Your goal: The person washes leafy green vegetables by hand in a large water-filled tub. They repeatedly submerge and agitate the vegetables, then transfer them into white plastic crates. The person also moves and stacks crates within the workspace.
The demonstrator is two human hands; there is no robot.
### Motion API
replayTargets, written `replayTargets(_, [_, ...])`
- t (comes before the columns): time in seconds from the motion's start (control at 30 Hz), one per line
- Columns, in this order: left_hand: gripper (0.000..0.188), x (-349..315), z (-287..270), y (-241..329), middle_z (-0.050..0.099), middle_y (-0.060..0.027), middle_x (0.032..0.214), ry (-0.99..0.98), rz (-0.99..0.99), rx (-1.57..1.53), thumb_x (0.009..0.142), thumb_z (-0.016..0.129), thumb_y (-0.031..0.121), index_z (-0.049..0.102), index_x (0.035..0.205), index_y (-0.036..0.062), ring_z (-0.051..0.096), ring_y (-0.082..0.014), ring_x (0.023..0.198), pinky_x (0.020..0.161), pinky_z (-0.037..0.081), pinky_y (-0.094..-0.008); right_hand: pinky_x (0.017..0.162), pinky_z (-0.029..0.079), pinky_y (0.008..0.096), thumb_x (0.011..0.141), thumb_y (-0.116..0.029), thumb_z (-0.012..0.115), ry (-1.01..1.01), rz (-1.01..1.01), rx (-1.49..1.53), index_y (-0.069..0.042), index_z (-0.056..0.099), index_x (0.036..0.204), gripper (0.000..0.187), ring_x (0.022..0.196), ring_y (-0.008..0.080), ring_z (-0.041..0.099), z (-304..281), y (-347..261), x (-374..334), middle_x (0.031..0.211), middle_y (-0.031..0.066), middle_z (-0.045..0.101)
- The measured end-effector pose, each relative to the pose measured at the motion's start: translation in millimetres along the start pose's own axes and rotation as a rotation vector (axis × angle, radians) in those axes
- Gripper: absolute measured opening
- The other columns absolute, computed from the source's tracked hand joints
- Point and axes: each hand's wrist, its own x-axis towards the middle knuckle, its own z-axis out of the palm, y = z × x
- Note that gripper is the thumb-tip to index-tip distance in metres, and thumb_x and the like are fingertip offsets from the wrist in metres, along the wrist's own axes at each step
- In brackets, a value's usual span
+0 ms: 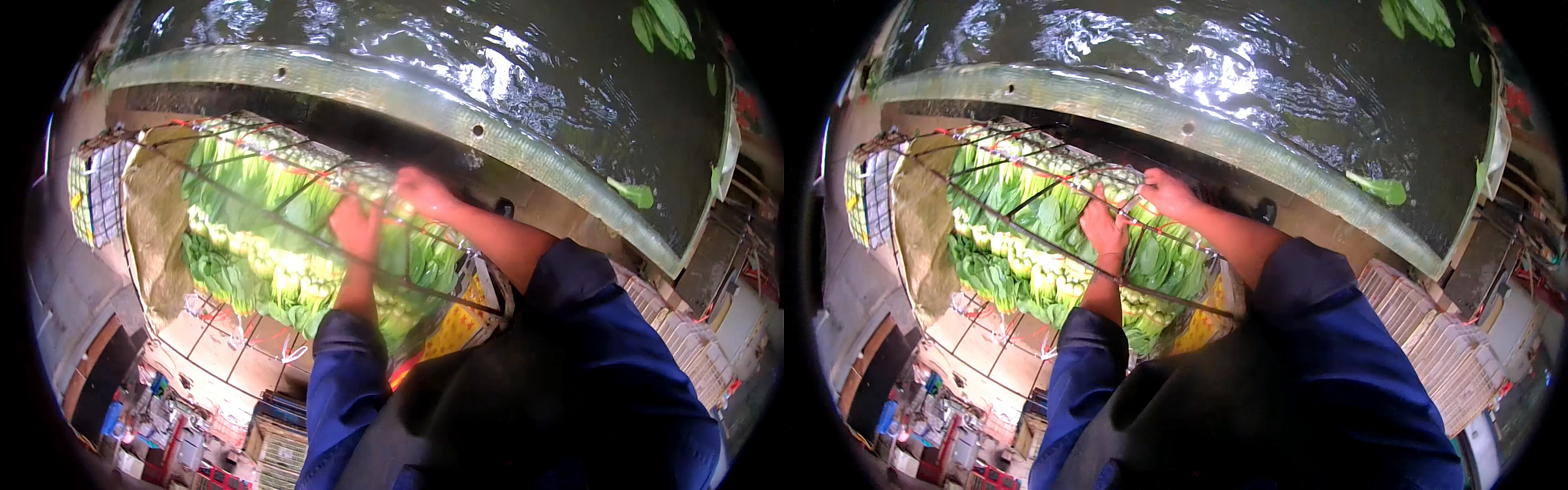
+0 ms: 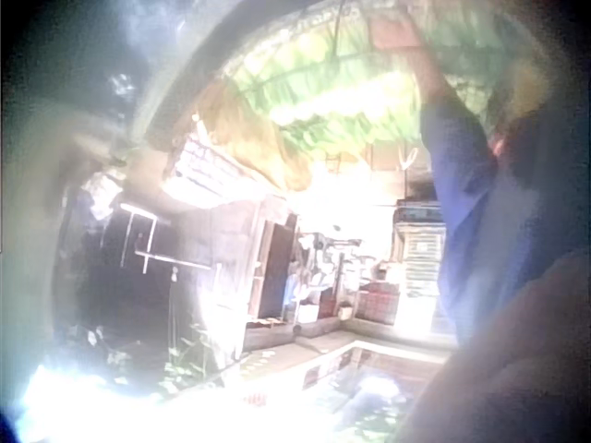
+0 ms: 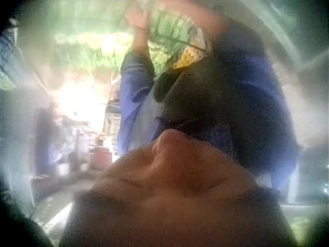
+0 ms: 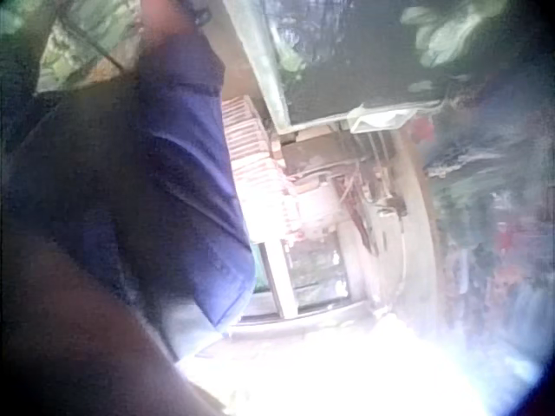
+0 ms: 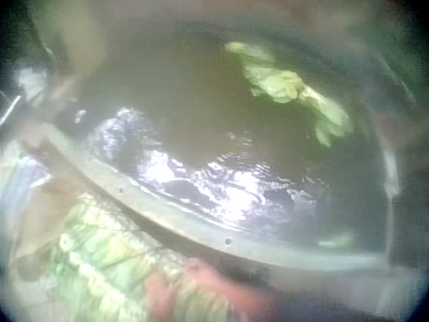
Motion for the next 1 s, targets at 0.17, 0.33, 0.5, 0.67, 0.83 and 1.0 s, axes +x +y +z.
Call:
replayTargets(0.17, [0.072, -7.4, -4.9, -2.4, 0.063, -0.0274, 0.120, -0.023, -0.017, -0.029, 0.089, 0.065, 0.034, 0.045, 0.151, 0.0036, 0.061, -0.0437, 0.104, 0.089, 0.046, -0.0516, 0.090, 0.054, 0.0392, 0.091, -0.032, 0.072, -0.027, -0.083, -0.238, -0.003, 0.060, 0.125, 0.046, 0.101, 0.0271, 0.069, -51.5, -57.6, -60.5, 0.109, 0.0167, 0.071])
replayTargets(0.33, [0.060, -19.0, -47.3, 31.9, 0.046, -0.0268, 0.148, -0.126, -0.066, -0.047, 0.098, 0.060, 0.034, 0.046, 0.149, 0.0049, 0.045, -0.0440, 0.134, 0.112, 0.034, -0.0552, 0.096, 0.053, 0.0394, 0.096, -0.031, 0.068, -0.271, -0.086, 0.043, -0.002, 0.060, 0.130, 0.045, 0.112, 0.0272, 0.067, -155.5, -211.9, -170.6, 0.121, 0.0160, 0.069])
replayTargets(0.5, [0.057, -64.2, -99.4, 41.5, 0.039, -0.0271, 0.154, -0.036, -0.064, -0.072, 0.097, 0.062, 0.017, 0.044, 0.149, 0.0033, 0.038, -0.0469, 0.139, 0.117, 0.027, -0.0526, 0.100, 0.051, 0.0417, 0.095, -0.028, 0.067, 0.159, -0.335, -0.291, 0.000, 0.059, 0.132, 0.047, 0.115, 0.0297, 0.066, -309.5, -286.3, -159.9, 0.126, 0.0141, 0.068])
replayTargets(0.67, [0.060, -105.3, -165.0, 43.0, 0.035, -0.0207, 0.160, 0.060, -0.331, -0.145, 0.098, 0.059, 0.012, 0.038, 0.154, 0.0032, 0.030, -0.0374, 0.149, 0.122, 0.022, -0.0463, 0.112, 0.038, 0.0490, 0.082, -0.046, 0.077, 0.702, -0.152, -1.031, -0.002, 0.044, 0.146, 0.084, 0.133, 0.0368, 0.052, -482.8, -276.9, -22.2, 0.139, 0.0199, 0.058])
replayTargets(0.83, [0.064, -166.3, -223.7, 56.2, 0.033, -0.0191, 0.161, 0.213, -0.527, -0.069, 0.097, 0.058, 0.006, 0.034, 0.156, 0.0047, 0.032, -0.0349, 0.149, 0.122, 0.024, -0.0437, 0.114, 0.031, 0.0557, 0.077, -0.053, 0.079, 0.681, 0.040, -1.255, -0.004, 0.033, 0.151, 0.100, 0.133, 0.0381, 0.053, -552.7, -283.6, 62.0, 0.141, 0.0205, 0.056])
replayTargets(1.0, [0.067, -229.6, -226.4, 86.4, 0.036, -0.0182, 0.158, 0.283, -0.591, -0.014, 0.095, 0.058, 0.001, 0.034, 0.157, 0.0089, 0.043, -0.0334, 0.139, 0.108, 0.043, -0.0417, 0.106, 0.038, 0.0595, 0.083, -0.055, 0.073, 0.401, 0.011, -1.111, -0.010, 0.033, 0.152, 0.092, 0.130, 0.0384, 0.055, -562.6, -256.7, 88.0, 0.144, 0.0226, 0.053])
